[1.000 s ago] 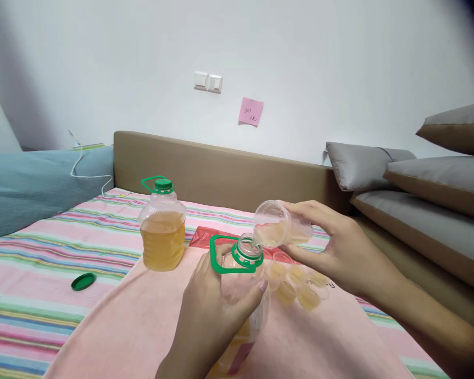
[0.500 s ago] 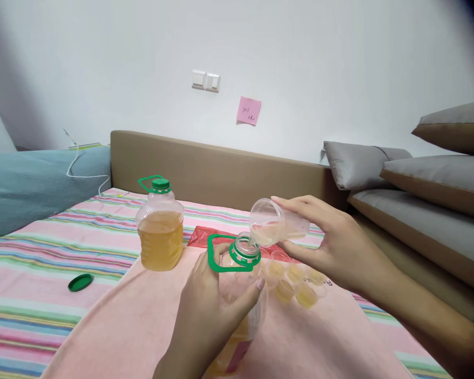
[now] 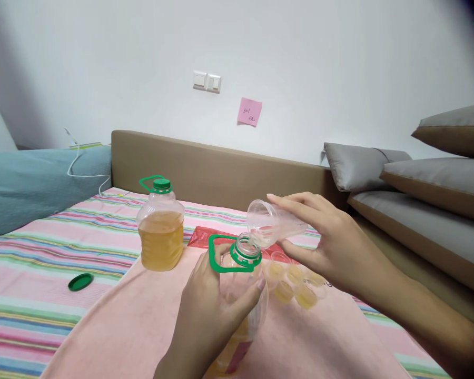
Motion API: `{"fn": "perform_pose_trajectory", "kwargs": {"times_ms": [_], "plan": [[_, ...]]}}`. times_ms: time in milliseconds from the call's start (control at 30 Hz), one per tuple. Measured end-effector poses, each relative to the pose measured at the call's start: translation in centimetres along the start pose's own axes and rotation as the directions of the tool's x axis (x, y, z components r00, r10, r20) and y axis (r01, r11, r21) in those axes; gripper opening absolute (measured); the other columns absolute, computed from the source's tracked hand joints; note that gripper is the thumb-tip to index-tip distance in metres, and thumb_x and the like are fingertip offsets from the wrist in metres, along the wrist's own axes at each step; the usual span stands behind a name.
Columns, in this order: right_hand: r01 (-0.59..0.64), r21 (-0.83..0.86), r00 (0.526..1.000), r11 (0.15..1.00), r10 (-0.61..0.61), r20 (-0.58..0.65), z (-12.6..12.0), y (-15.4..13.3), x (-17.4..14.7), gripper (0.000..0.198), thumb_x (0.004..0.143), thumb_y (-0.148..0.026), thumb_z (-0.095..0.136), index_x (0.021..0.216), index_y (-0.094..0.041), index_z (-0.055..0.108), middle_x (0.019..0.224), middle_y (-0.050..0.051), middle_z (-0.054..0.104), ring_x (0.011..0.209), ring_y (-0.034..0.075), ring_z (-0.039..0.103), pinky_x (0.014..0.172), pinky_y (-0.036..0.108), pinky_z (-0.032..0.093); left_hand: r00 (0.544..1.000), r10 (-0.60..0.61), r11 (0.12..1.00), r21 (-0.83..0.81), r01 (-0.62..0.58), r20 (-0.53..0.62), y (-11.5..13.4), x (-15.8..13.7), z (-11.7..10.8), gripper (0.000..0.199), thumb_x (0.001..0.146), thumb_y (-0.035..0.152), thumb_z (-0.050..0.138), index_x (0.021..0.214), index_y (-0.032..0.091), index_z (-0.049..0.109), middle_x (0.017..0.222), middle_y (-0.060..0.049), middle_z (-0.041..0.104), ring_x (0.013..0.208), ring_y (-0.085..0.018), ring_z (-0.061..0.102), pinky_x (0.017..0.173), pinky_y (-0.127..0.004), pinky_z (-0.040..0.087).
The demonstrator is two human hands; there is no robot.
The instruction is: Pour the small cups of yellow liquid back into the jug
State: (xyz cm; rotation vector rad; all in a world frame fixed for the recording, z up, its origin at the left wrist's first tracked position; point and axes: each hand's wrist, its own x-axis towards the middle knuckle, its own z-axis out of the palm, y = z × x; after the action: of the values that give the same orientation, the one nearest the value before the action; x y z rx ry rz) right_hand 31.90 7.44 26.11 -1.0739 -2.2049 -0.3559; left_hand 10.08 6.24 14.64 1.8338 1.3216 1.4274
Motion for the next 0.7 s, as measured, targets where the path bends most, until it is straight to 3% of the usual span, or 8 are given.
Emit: {"fn": "perform_pose_trajectory", "kwargs": {"times_ms": [233,700], "plan": [[0.025,-0.015,1.0,1.0,-0.025,-0.013,0.29,-0.09,-0.11,0.06,0.095,-0.018,0.067,0.155,-0.022,0.065,0.131,0.01,0.074,0.115,0.027,0.071,0.095,0.045,0.064,1.0,0.002,1.0,-0.007,-0.002,0.004,-0.03,-0.04,0.03,0.038,0.09,0.049,0.079,0.123,0.032,0.071,0.13,-0.005,0.074,0.13,-0.034,0.066,0.113,-0.056,0.051],[0.098,-0.101,0.995,0.99,-0.099,0.0,0.14,-0.33,0.38,0.057,0.101,-0.019,0.063,0.157,-0.027,0.061,0.139,0.012,0.07,0.124,0.031,0.066,0.101,0.054,0.062,1.0,-0.001,1.0,-0.018,0.001,0.001,0.03,-0.13,0.04,0.041,0.09,0.049,0.079,0.126,0.032,0.07,0.13,-0.005,0.074,0.131,-0.035,0.065,0.113,-0.058,0.05]]}}
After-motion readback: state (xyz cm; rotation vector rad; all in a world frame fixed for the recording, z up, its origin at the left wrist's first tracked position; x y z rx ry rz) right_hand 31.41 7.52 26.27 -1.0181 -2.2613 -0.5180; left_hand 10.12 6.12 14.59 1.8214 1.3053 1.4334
